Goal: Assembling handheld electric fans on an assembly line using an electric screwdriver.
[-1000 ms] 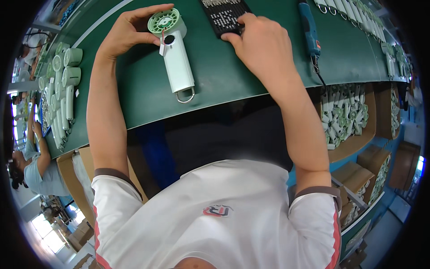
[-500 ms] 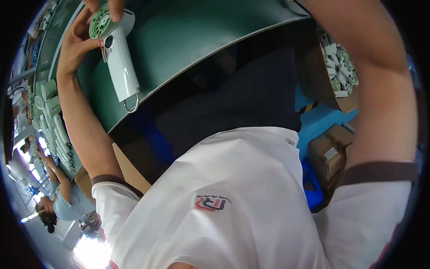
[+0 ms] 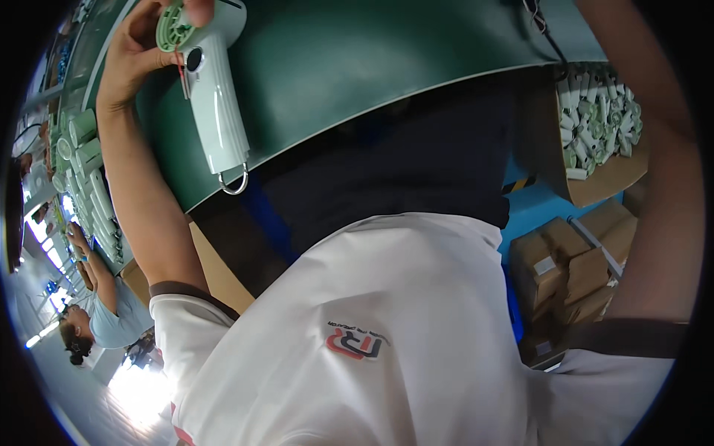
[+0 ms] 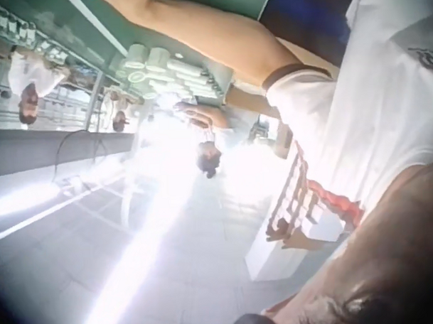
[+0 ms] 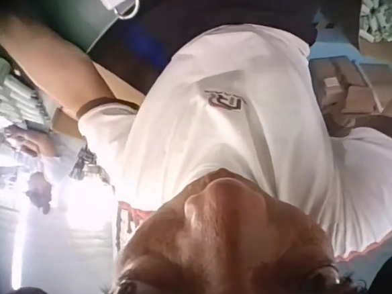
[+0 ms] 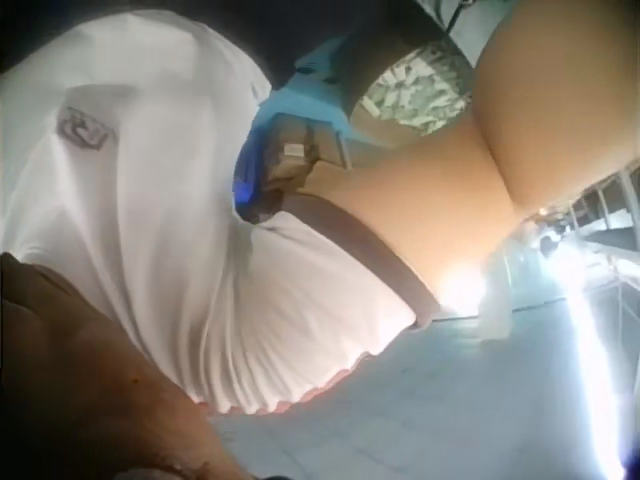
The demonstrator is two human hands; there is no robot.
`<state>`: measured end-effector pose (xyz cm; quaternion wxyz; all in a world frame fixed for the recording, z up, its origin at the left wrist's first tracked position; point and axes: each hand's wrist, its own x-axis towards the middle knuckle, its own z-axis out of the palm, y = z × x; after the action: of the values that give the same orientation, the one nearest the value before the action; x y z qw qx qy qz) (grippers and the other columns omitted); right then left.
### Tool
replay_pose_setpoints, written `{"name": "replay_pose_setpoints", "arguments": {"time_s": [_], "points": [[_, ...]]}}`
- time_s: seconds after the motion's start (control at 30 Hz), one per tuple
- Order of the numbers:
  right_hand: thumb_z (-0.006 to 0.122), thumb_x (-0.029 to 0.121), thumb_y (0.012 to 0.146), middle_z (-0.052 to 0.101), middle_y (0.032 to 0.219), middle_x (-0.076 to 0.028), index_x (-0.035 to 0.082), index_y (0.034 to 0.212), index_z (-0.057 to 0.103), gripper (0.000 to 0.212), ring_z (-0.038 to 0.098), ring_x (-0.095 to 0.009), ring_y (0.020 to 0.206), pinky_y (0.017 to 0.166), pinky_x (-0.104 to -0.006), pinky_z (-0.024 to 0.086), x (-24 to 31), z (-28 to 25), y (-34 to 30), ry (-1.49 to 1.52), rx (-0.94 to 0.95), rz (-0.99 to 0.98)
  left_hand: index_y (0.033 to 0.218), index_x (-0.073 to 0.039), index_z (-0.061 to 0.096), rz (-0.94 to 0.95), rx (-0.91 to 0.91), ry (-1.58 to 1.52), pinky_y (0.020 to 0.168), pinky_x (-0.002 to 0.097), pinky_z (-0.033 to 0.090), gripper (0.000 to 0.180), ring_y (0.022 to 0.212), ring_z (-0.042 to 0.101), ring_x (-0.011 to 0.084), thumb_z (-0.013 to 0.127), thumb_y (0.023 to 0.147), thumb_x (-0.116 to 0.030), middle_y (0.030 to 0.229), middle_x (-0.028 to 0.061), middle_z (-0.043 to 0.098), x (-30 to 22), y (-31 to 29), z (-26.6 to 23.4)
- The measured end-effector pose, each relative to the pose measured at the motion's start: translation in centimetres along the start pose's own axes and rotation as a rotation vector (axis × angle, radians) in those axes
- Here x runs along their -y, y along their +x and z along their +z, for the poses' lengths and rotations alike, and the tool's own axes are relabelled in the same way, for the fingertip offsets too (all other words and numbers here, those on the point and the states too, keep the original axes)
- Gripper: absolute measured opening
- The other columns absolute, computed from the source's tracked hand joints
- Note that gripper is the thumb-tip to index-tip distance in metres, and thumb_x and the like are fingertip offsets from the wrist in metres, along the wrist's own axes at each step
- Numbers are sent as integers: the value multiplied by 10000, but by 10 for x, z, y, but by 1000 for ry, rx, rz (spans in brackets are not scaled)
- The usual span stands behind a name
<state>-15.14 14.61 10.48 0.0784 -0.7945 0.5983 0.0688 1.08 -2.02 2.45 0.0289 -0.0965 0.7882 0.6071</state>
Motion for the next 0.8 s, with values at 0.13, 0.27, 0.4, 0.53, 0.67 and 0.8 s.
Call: {"name": "replay_pose_setpoints", "arguments": {"time_s": [0.13, 0.27, 0.4, 0.53, 0.67, 0.8], "points": [[843, 383, 842, 659, 650, -110, -38, 836, 740, 433, 616, -232, 597, 580, -398, 499, 6, -9, 6, -88, 45, 19, 1393, 23, 545, 55, 31, -67, 1043, 382, 526, 923, 1205, 655, 239, 935, 559, 75, 1296, 126, 678, -4, -2, 4], [855, 292, 809, 650, 661, -179, -59, 817, 716, 377, 614, -313, 620, 612, -429, 484, 13, -16, 19, -137, 110, -36, 1406, 49, 532, 144, 86, -196, 1061, 370, 513, 893, 1207, 650, 218, 921, 604, 108, 1313, 119, 669, 4, -1, 8], [845, 265, 804, 651, 757, -240, -81, 891, 693, 388, 642, -398, 764, 695, -450, 490, 25, -29, 31, -159, 353, -100, 1406, 59, 532, 154, 62, -102, 1073, 367, 501, 882, 1206, 637, 185, 946, 627, 56, 1299, 109, 679, 9, -4, 17], [836, 304, 822, 631, 872, -241, -97, 1024, 670, 479, 630, -402, 837, 726, -444, 490, 16, -33, 16, -115, 230, -294, 1371, 63, 548, 280, 114, 141, 997, 341, 532, 842, 1092, 679, 184, 961, 645, -40, 1215, 141, 714, -2, 4, 15], [756, 335, 927, 584, 811, -168, -102, 1048, 628, 471, 616, -323, 709, 636, -399, 512, 25, -43, 27, -172, 267, -401, 1390, 64, 550, 475, 175, 146, 1014, 339, 525, 832, 1125, 669, 196, 932, 653, -1, 1230, 149, 715, 22, 5, 4], [842, 134, 667, 561, 1254, -190, -57, 1369, 574, 776, 584, -358, 1061, 864, -446, 476, 18, -25, 23, -104, 346, -98, 1423, 54, 536, 431, 262, 75, 1015, 345, 522, 833, 1154, 667, 213, 882, 666, 51, 1263, 164, 717, 31, 5, -7]]}}
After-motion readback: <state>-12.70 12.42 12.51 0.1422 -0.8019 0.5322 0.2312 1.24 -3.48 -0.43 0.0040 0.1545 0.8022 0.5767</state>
